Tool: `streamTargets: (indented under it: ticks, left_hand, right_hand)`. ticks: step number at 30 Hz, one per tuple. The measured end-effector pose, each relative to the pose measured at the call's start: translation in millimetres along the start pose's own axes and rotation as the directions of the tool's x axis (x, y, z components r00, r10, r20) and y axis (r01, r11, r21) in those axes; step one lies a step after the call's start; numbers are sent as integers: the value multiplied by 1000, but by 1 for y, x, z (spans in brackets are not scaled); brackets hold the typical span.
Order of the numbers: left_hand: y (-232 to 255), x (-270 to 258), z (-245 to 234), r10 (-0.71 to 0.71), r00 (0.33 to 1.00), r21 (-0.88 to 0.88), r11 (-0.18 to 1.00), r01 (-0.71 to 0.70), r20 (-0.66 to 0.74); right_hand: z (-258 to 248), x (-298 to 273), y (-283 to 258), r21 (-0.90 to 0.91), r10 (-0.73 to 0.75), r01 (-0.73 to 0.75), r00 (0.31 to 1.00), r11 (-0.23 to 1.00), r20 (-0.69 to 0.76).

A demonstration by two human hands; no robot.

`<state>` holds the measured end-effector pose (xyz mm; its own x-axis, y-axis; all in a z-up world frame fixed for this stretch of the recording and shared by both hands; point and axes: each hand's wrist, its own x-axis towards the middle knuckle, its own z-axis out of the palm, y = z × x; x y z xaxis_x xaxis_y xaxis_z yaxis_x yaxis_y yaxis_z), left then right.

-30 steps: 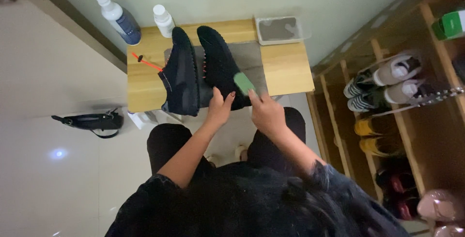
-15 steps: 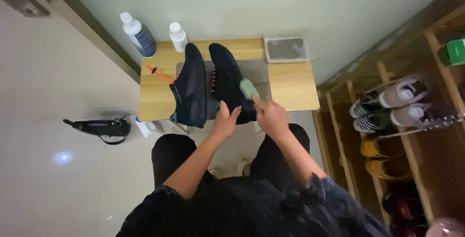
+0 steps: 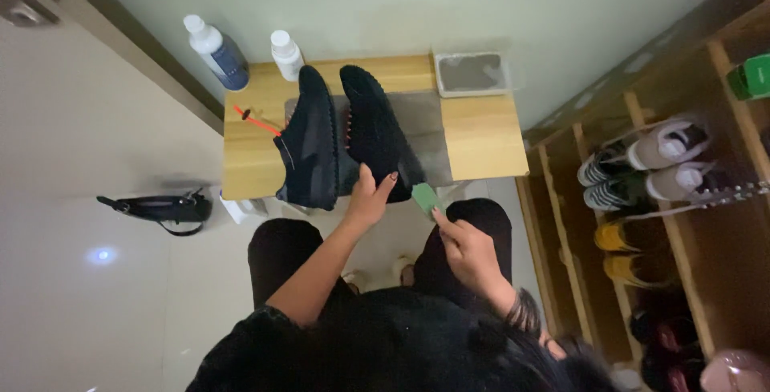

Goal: The person scrubs a pair of black sneakers with a green brush on a wooden table. The shoes are held steady with one hand while the other hand brushes the upper fabric and laces. Cleaning supplies and a plastic container are visible on the table.

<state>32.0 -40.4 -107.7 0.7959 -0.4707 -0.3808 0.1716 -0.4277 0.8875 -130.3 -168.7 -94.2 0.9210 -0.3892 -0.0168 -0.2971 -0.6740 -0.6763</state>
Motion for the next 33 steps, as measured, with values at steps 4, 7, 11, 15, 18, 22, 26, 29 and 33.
streamTargets:
  ticks: [4,7,11,15,18,22,26,29,33]
  left_hand:
    - [-13,0,0,-24,1000,-19,1000,25,13]
    - [-7,1,0,-15,1000,11,1000,14,16]
    - [-14,2,1,1,1000,-31,1000,-1,23]
    - [-15,2,1,30,999,-40,999,-29,33]
    - [-20,4,6,37,999,-70,997,-35,31]
    - [-9,-1,-3,-1,999,-49,999,3,53]
    - [-13,-1,-2,1,998,-41,999,1,60]
    - [-12,-1,1,14,998,-46,999,-12,57]
    - [-30,10,8,51,997,-39,998,-49,55]
  right_hand:
    - [4,14,2,331,113,-141,988,933,102]
    - [1,31,-1,452,160,-200,979,870,125]
    - [5,64,-3,464,160,-173,985,869,67]
    - [24,74,10,533,210,-185,978,826,15]
    - [24,49,6,463,207,-199,978,864,34]
    - [26,9,5,513,262,-262,962,817,73]
    - [26,12,-2,512,236,-199,972,836,-7]
    - [29,39,-4,547,192,-150,981,823,-19]
    - [32,74,-10,675,227,-184,974,714,25]
